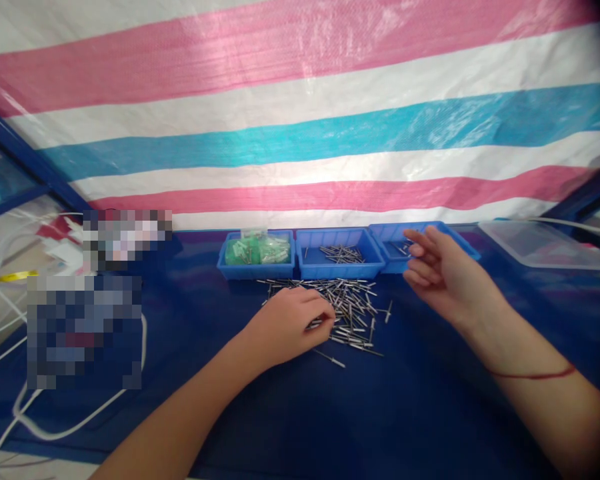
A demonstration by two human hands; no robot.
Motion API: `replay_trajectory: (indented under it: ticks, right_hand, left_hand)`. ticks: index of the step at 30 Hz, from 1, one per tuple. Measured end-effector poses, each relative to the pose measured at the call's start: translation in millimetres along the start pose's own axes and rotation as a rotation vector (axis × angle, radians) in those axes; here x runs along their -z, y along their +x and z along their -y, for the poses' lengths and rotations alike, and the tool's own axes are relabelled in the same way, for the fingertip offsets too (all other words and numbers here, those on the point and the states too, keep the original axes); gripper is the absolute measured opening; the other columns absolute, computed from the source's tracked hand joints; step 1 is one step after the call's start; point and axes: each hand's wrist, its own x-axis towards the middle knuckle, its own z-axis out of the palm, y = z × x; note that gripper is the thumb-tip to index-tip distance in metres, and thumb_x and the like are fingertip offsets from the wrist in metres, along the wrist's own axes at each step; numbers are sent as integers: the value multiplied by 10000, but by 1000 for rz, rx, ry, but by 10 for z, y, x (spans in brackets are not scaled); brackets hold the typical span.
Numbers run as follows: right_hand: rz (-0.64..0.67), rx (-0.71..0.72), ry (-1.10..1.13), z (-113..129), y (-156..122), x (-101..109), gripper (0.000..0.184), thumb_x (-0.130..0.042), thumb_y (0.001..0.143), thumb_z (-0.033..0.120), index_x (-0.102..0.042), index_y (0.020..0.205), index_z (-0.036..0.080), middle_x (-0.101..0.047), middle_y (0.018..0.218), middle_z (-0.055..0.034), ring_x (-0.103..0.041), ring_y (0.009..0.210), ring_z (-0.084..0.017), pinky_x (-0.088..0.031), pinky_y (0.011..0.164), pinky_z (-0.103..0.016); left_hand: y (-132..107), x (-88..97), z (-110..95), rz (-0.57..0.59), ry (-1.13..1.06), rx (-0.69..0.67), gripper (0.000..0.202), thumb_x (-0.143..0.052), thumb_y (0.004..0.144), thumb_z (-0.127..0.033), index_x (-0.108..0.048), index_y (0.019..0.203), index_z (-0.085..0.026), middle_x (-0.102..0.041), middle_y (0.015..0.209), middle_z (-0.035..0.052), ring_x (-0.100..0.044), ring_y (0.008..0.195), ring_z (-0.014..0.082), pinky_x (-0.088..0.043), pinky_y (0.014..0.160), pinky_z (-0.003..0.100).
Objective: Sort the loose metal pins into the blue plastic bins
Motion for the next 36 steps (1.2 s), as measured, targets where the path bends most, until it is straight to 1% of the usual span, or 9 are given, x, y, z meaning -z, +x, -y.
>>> replay_trajectory:
  ticks: [6,11,14,18,21,26,28,32,36]
  right_hand:
    - [102,-143,44,14,-49,-34,139,-535,800,283,-636,812,188,-381,520,78,-129,340,-33,-122,321,-223]
    - [265,-153,-151,-69,-251,-202,155,-580,779,330,-623,823,188,-407,539,73,-172,349,-39,-150,347,-239]
    - [379,-110,-384,-94,-389,-288,197,-562,802,367,-621,804,179,-456,574,49,-246,381,-53,-173,372,-242]
    - [680,40,-770,-127,-536,-357,274,-527,851,400,-612,710,181,-539,662,5,-434,551,-106,-308,473,-237]
    - [809,81,-865,-187,-581,-372,319,-470,892,426,-604,736,182,-523,679,2,-434,594,-116,-311,508,-243]
    - [842,-25,-795,-262,-575,-369,360,-444,904,478,-596,788,174,-376,551,48,-327,496,-90,-233,461,-236]
    - [863,-72,-750,-271,-571,-367,373,-454,895,499,-603,819,165,-398,557,45,-345,498,-88,-246,464,-233]
    - [862,-95,-695,-290,-573,-361,387,-466,884,522,-598,830,162,-418,564,40,-352,495,-85,-243,461,-235]
    - [817,-94,-653,-304,-579,-369,387,-498,867,524,-601,825,154,-404,572,42,-340,506,-82,-231,467,-237]
  left_hand:
    - [-61,87,-54,217,157,-107,140,-649,780,-332,-679,842,-210,-626,857,20,-557,839,176,-387,804,307]
    - [-66,71,-68,295,205,-155,132,-571,877,-274,-679,815,-228,-620,883,19,-543,866,168,-388,803,290]
    - [-51,63,-70,231,229,-151,156,-511,914,-248,-650,858,-203,-620,962,38,-537,940,181,-394,856,295]
    - [-36,128,-68,99,229,-66,195,-419,948,-201,-612,961,-180,-634,973,47,-568,898,175,-420,837,294]
    - [-37,190,-50,23,90,-24,217,-402,958,-233,-611,968,-176,-643,976,51,-585,905,164,-439,832,265]
    - [-40,200,-34,-144,-168,69,121,-506,902,-229,-615,921,-180,-660,941,36,-608,844,141,-458,791,242]
    - [-36,170,-32,-185,-287,131,99,-545,873,-223,-613,932,-182,-667,897,26,-613,797,134,-469,764,240]
    - [-22,66,-7,-264,-563,272,210,-614,824,-262,-583,1016,-183,-669,852,18,-618,760,135,-489,724,248]
    - [-1,-37,15,-271,-822,355,186,-615,829,-330,-604,896,-157,-661,807,22,-629,732,137,-493,683,244]
